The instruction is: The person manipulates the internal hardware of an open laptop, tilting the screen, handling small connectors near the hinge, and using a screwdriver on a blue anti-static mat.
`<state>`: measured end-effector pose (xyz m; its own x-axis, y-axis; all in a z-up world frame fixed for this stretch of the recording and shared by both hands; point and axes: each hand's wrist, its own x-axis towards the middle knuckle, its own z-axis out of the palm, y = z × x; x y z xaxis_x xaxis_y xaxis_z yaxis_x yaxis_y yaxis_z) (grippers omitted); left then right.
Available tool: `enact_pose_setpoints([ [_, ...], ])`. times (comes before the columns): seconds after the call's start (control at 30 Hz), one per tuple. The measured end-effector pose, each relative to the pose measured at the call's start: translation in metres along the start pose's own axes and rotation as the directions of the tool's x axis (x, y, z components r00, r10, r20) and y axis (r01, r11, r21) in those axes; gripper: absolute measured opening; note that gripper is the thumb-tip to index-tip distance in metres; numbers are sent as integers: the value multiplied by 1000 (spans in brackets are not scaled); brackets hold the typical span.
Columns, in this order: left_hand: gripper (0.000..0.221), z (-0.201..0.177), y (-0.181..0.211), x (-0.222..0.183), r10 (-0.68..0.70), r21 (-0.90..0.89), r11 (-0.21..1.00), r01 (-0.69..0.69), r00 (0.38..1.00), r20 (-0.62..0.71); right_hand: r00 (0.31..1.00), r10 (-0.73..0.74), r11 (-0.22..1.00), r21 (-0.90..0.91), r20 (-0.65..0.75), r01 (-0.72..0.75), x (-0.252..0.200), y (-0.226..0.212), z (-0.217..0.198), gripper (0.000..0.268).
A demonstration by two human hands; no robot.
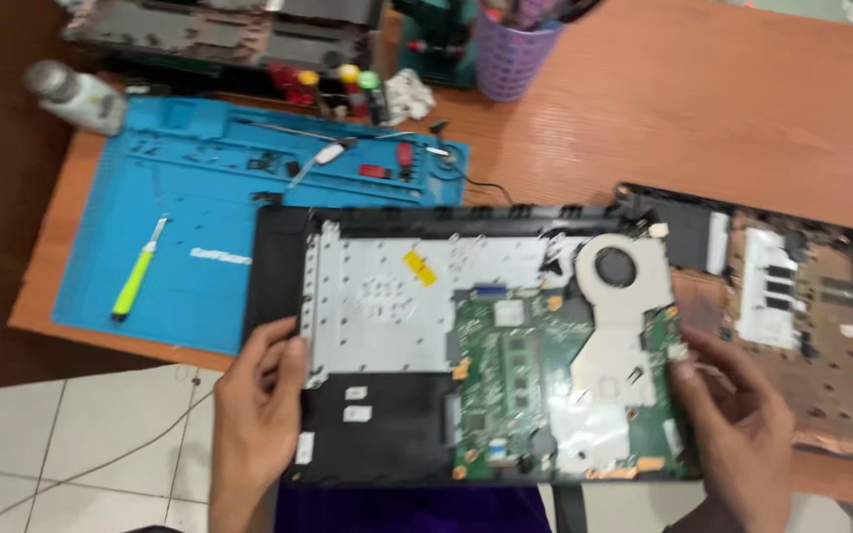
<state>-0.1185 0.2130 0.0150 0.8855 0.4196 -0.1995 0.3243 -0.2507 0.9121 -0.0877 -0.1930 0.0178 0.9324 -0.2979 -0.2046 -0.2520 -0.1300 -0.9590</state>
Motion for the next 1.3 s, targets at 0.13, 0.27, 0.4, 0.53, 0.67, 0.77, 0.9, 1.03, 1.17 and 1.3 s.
enact_pose_setpoints([
  [0.13,33,-48,-34,-4,-119,-78,990,115,992,-45,975,214,977,-6,61,-214,-25,-7,52,52],
  [0.27,33,-76,-52,9,-144,-57,988,141,989,-38,975,187,981,-83,124,-178,-36,-1,80,55],
  [0.4,34,-79,-63,38,-107,-40,994,106,994,-3,983,70,995,-80,168,-57,-41,11,102,54],
  [0.53,34,-73,-67,59,-67,1,998,67,998,12,987,68,996,-66,146,-58,-39,18,114,53],
  [0.67,33,-67,-67,73,-91,-30,995,91,996,17,991,10,1000,-30,133,-6,-36,22,117,53],
  [0.77,32,-62,-65,79,-93,-64,994,93,996,9,993,-17,999,-33,120,22,-31,22,120,52],
  [0.9,31,-59,-61,76,-121,-77,990,121,993,-2,997,48,996,-72,54,-44,-29,16,124,49],
  [1.03,30,-58,-49,77,-236,-163,959,232,972,-7,997,73,995,-72,31,-71,-26,10,121,48],
  [1.17,34,-63,-41,82,-194,-198,962,188,981,-7,996,84,996,-4,38,-84,-23,7,118,48],
  [1.3,33,-62,-43,89,-130,-154,979,132,991,28,998,45,999,-19,44,-45,-21,11,114,47],
])
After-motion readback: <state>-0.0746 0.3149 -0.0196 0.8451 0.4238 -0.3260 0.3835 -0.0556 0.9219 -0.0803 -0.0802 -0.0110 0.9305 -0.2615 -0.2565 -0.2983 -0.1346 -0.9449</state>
